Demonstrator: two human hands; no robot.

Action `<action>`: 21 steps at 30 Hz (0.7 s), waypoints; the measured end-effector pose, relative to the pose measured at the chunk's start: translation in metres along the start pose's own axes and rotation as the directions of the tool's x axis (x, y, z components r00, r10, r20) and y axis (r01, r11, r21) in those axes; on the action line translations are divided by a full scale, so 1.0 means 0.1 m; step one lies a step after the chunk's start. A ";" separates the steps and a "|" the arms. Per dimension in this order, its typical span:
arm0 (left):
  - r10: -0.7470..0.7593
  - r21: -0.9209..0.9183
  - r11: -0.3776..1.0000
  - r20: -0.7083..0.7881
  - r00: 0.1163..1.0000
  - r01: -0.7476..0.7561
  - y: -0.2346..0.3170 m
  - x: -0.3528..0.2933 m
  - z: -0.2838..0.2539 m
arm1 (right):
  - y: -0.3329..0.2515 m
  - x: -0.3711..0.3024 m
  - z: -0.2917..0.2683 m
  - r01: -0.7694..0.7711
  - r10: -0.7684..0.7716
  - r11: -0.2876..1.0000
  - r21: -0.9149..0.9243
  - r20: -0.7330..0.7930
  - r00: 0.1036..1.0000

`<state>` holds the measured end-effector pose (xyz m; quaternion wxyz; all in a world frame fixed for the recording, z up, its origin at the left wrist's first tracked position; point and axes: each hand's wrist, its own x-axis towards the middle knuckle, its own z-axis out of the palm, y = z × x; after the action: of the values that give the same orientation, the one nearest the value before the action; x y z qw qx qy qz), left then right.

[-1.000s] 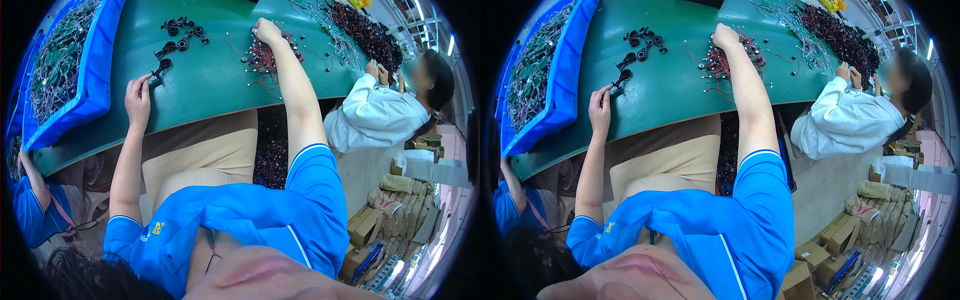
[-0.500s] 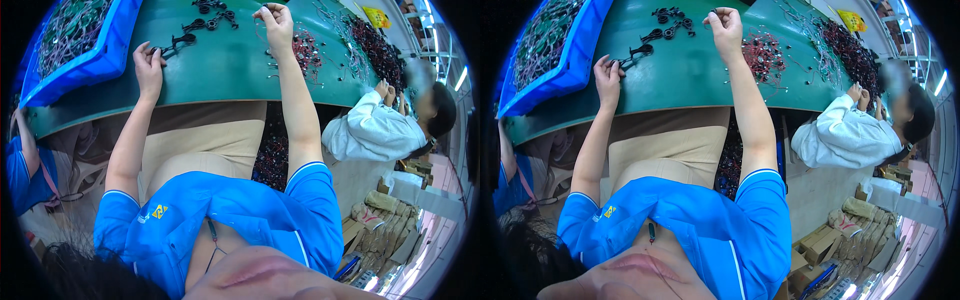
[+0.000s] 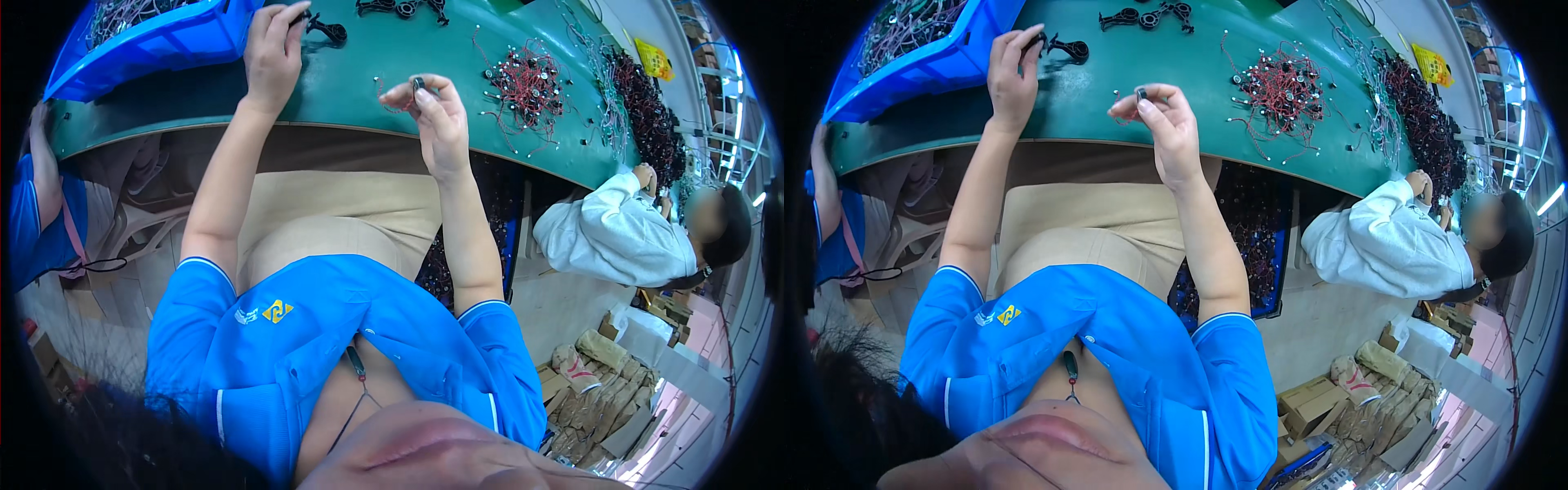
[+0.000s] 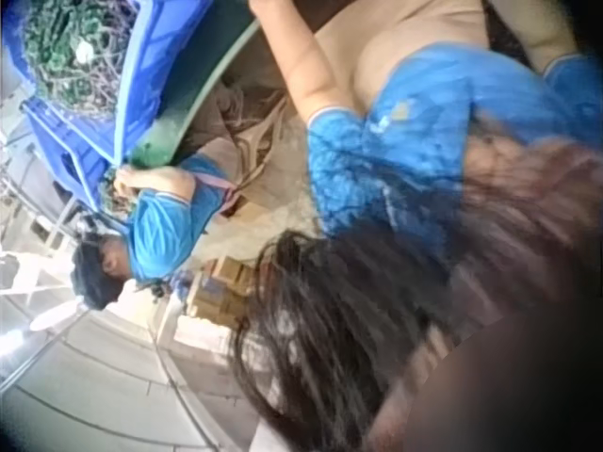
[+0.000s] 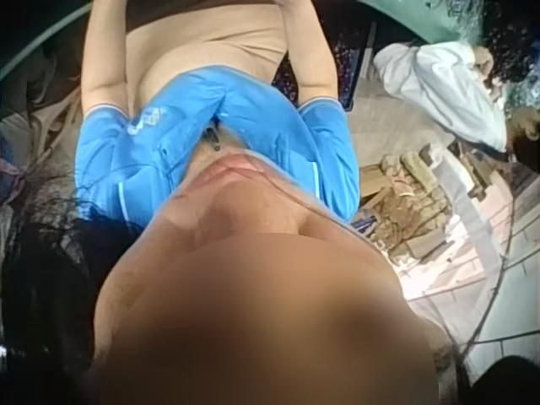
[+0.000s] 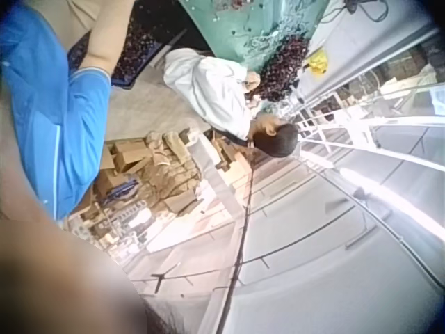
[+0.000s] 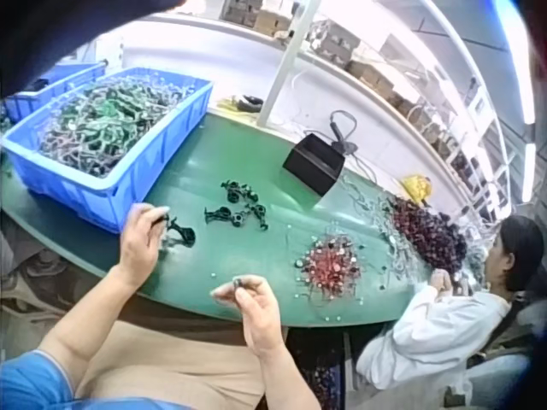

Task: Assembling or inspecting small black electronic components at a workbench.

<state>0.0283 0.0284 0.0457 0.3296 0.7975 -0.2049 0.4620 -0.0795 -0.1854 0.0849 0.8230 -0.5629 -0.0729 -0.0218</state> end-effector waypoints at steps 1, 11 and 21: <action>-0.047 -0.078 0.996 -0.045 0.998 0.043 0.02 0.05 0.03 | 0.01 -0.07 -0.04 -0.045 0.046 0.994 0.097 -0.002 0.999; -0.547 -0.440 0.620 0.351 0.760 0.650 -0.15 0.34 -0.05 | 0.15 -0.50 -0.11 -0.289 0.301 0.946 0.146 -0.069 0.951; -0.263 -0.326 0.255 0.882 0.390 0.910 1.00 -0.62 -0.65 | 0.28 -0.93 0.15 -0.235 0.224 0.971 -0.041 -0.182 0.957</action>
<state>-0.1043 0.0062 0.0483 0.7061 0.6674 -0.1376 -0.1925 -0.1699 -0.1656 0.0504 0.8054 -0.5886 0.0667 0.0217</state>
